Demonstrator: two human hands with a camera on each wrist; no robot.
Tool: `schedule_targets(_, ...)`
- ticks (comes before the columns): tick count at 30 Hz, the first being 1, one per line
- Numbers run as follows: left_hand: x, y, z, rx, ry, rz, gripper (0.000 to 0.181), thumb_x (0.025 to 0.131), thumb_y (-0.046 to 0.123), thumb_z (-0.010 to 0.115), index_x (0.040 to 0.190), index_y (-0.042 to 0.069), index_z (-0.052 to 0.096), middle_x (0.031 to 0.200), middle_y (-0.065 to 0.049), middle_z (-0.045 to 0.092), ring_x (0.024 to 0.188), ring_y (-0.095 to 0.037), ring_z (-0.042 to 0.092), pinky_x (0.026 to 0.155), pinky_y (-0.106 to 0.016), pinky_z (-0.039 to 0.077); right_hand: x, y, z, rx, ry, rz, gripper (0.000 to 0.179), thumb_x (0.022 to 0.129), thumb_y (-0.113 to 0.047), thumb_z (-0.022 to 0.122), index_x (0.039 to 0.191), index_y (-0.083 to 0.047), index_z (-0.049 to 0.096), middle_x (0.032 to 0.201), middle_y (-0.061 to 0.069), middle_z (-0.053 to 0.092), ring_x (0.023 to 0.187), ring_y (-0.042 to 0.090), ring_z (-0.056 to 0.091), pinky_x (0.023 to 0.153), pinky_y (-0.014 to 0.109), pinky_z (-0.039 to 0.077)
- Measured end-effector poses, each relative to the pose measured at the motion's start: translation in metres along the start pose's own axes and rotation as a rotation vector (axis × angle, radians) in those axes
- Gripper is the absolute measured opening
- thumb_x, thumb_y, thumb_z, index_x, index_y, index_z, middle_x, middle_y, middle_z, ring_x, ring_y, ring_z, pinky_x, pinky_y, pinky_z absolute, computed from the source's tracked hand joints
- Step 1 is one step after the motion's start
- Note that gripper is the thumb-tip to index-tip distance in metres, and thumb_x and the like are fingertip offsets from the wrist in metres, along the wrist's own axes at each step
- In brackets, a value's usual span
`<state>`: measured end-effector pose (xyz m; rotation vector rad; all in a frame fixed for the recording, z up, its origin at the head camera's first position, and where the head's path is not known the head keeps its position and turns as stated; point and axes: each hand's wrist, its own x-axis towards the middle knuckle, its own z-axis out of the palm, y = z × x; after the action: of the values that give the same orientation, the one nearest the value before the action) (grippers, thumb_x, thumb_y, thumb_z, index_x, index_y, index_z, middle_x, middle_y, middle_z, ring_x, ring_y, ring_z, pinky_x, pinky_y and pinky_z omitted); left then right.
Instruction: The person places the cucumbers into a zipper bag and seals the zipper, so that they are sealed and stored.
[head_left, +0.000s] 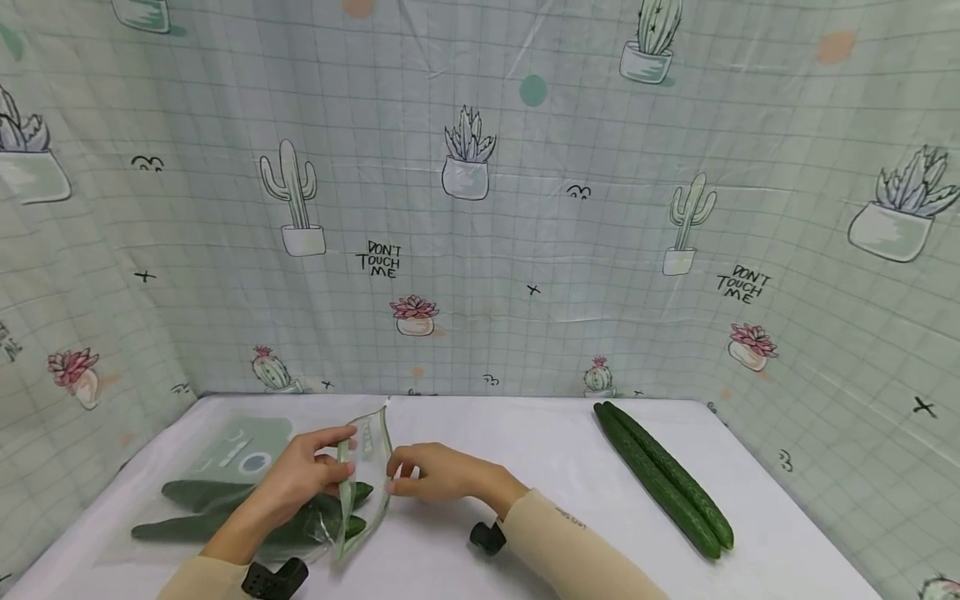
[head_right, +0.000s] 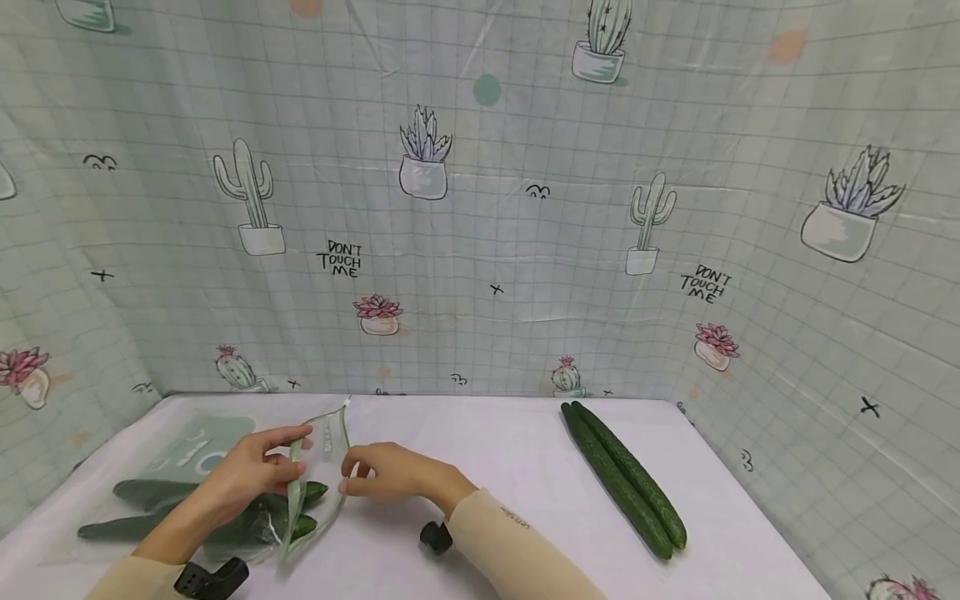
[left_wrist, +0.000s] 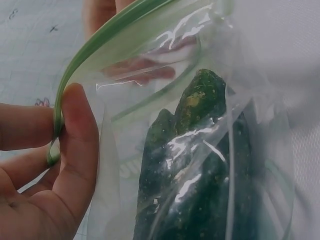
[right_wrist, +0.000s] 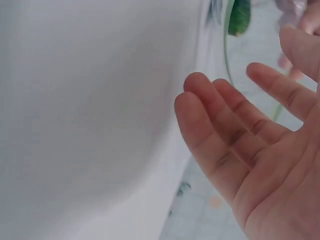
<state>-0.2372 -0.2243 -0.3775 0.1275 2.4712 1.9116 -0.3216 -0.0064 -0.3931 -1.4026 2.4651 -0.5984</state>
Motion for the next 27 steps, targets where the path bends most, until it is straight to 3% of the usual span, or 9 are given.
schedule_targets(13, -0.002, 0.0, -0.002, 0.007, -0.021, -0.003, 0.06, 0.089, -0.004, 0.061, 0.144, -0.007, 0.036, 0.129, -0.025, 0.046, 0.06, -0.017, 0.046, 0.062, -0.039, 0.051, -0.098, 0.03, -0.032, -0.036, 0.068, 0.119, 0.037, 0.098, -0.044, 0.051, 0.118, -0.015, 0.062, 0.102, -0.01, 0.061, 0.078, 0.002, 0.057, 0.072, 0.023, 0.048)
schedule_targets(20, -0.003, 0.001, -0.003, 0.022, -0.007, -0.01, 0.061, 0.088, -0.004, 0.063, 0.143, -0.008, 0.037, 0.129, -0.026, 0.047, 0.061, -0.019, 0.049, 0.062, -0.039, 0.052, -0.15, 0.052, -0.05, -0.092, 0.162, 0.244, 0.043, 0.095, -0.05, 0.053, 0.118, -0.015, 0.062, 0.099, -0.009, 0.06, 0.075, 0.004, 0.054, 0.066, 0.028, 0.047)
schedule_targets(27, -0.001, 0.003, -0.002, 0.021, -0.009, -0.008, 0.061, 0.088, -0.005, 0.062, 0.143, -0.007, 0.037, 0.129, -0.027, 0.048, 0.064, -0.019, 0.052, 0.063, -0.038, 0.052, -0.201, 0.072, -0.062, -0.187, 0.315, 0.355, 0.033, 0.091, -0.045, 0.062, 0.112, -0.02, 0.063, 0.101, -0.009, 0.06, 0.087, 0.013, 0.057, 0.07, 0.032, 0.048)
